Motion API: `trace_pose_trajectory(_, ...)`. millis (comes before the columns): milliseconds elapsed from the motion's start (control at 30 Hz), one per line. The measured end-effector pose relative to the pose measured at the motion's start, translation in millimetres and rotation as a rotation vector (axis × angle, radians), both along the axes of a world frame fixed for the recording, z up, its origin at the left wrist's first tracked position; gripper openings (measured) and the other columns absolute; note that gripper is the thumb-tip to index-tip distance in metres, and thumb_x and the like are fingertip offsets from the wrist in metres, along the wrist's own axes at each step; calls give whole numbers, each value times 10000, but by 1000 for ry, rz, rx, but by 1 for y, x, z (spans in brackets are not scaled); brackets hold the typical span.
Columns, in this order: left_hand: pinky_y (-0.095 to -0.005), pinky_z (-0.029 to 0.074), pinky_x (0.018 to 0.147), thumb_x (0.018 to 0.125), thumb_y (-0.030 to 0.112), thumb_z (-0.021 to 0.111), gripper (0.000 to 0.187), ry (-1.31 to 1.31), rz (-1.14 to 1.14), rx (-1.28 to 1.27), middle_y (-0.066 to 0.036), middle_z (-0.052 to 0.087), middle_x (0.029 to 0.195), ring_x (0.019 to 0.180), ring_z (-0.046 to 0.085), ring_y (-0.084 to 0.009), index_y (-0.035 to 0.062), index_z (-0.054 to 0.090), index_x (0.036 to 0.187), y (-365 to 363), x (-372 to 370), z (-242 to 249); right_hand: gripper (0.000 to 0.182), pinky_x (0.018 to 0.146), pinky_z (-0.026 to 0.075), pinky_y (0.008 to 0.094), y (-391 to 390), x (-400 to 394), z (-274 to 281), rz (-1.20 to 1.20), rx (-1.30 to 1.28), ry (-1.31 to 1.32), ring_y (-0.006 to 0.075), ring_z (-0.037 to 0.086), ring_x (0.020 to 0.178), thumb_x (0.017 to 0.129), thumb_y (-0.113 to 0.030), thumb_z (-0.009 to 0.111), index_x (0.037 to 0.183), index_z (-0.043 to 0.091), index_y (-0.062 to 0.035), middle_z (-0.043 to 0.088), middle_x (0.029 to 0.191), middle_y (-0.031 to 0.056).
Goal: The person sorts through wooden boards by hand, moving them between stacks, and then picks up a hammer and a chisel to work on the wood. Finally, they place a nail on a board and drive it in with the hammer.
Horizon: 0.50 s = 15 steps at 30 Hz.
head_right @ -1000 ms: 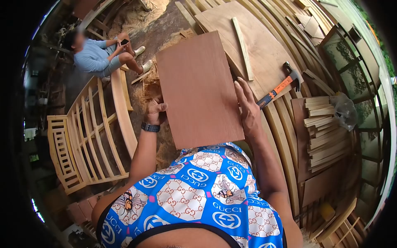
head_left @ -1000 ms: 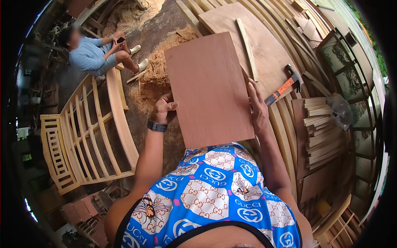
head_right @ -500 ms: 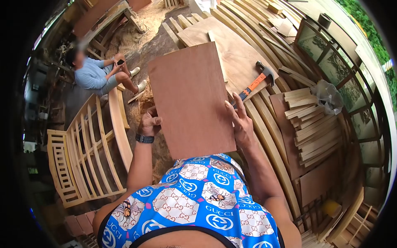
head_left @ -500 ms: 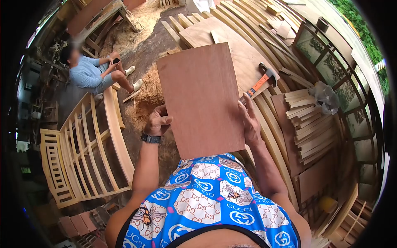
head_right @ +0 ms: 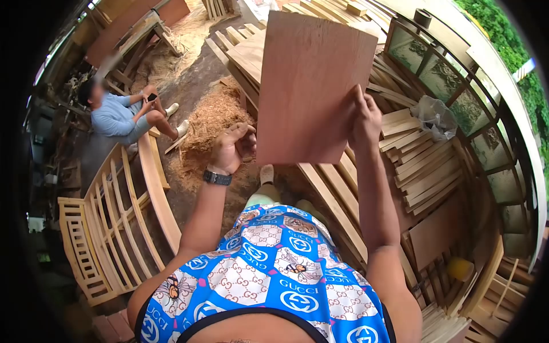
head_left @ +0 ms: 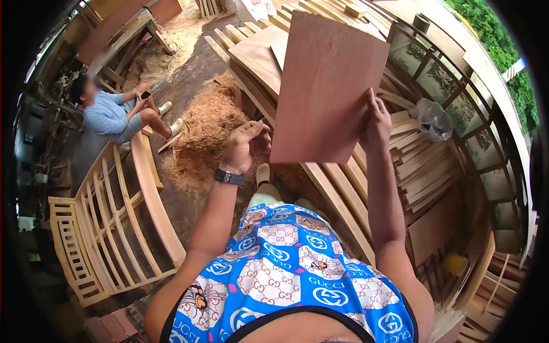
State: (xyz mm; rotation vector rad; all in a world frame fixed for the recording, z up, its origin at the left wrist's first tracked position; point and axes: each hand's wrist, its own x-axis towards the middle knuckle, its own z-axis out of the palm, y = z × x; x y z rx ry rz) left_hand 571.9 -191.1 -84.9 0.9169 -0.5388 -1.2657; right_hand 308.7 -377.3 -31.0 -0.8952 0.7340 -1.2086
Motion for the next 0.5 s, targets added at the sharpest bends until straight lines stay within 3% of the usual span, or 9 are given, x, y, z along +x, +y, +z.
trace_pose_trajectory(67, -287, 574, 626, 1040, 292, 596, 258, -9, -29, 11, -62, 722, 818, 671, 689, -161, 52, 685, 1011, -8, 0, -2, 334, 778, 557, 270, -32, 8, 5, -35, 14, 14, 136, 669, 888, 1017, -240, 668, 1224, 634, 20, 705, 1025, 82)
trace_pose_trajectory(100, -278, 571, 634, 1035, 265, 607, 220, -22, -57, 23, -47, 715, 813, 679, 681, -144, 59, 680, 1006, -11, 1, -2, 334, 778, 557, 270, -49, 12, 5, -40, 16, 18, 136, 669, 888, 1017, -240, 668, 1224, 634, 20, 705, 1025, 82)
trace_pose_trajectory(133, -287, 578, 657, 1042, 250, 581, 232, -52, -115, 5, -47, 712, 905, 745, 690, -149, 45, 673, 1098, -14, 3, -8, 388, 827, 554, 280, -68, 16, 1, -48, -24, 121, 152, 669, 959, 1012, -226, 669, 1304, 608, 22, 702, 1116, 108)
trace_pose_trajectory(200, -279, 577, 656, 1043, 251, 579, 231, -82, -146, 19, -42, 710, 901, 743, 688, -140, 47, 673, 1097, -27, -7, -16, 454, 876, 551, 291, -106, 20, -6, -63, -69, 222, 167, 669, 1031, 1007, -212, 670, 1384, 581, 24, 698, 1207, 133)
trace_pose_trajectory(267, -264, 578, 650, 1039, 254, 594, 223, -151, -174, 55, -36, 707, 889, 741, 684, -121, 54, 674, 1099, -34, -12, -17, 529, 971, 508, 298, -133, 25, -9, -65, -153, 485, 182, 639, 1145, 986, -182, 686, 1468, 536, -25, 659, 1346, 129)
trace_pose_trajectory(400, -249, 563, 643, 1018, 233, 641, 190, -298, -144, 105, -34, 700, 855, 730, 662, -92, 49, 681, 1043, -50, -16, -12, 489, 1011, 474, 300, -165, 32, 2, -37, -88, 637, 186, 622, 1172, 974, -177, 698, 1440, 589, -78, 645, 1384, 102)
trace_pose_trajectory(467, -275, 571, 686, 969, 191, 687, 178, -580, -91, 62, -61, 723, 877, 770, 680, -121, 27, 699, 1037, -66, -14, -6, 466, 975, 490, 306, -183, 26, 10, -19, -109, 821, 170, 630, 1142, 964, -205, 713, 1414, 624, -122, 665, 1354, 89)
trace_pose_trajectory(500, -275, 571, 686, 969, 191, 687, 178, -579, -106, 62, -61, 723, 877, 770, 680, -121, 27, 699, 1037, -77, -12, -7, 455, 956, 499, 309, -191, 21, 13, -10, -117, 913, 163, 634, 1127, 958, -219, 721, 1400, 642, -145, 676, 1338, 83)
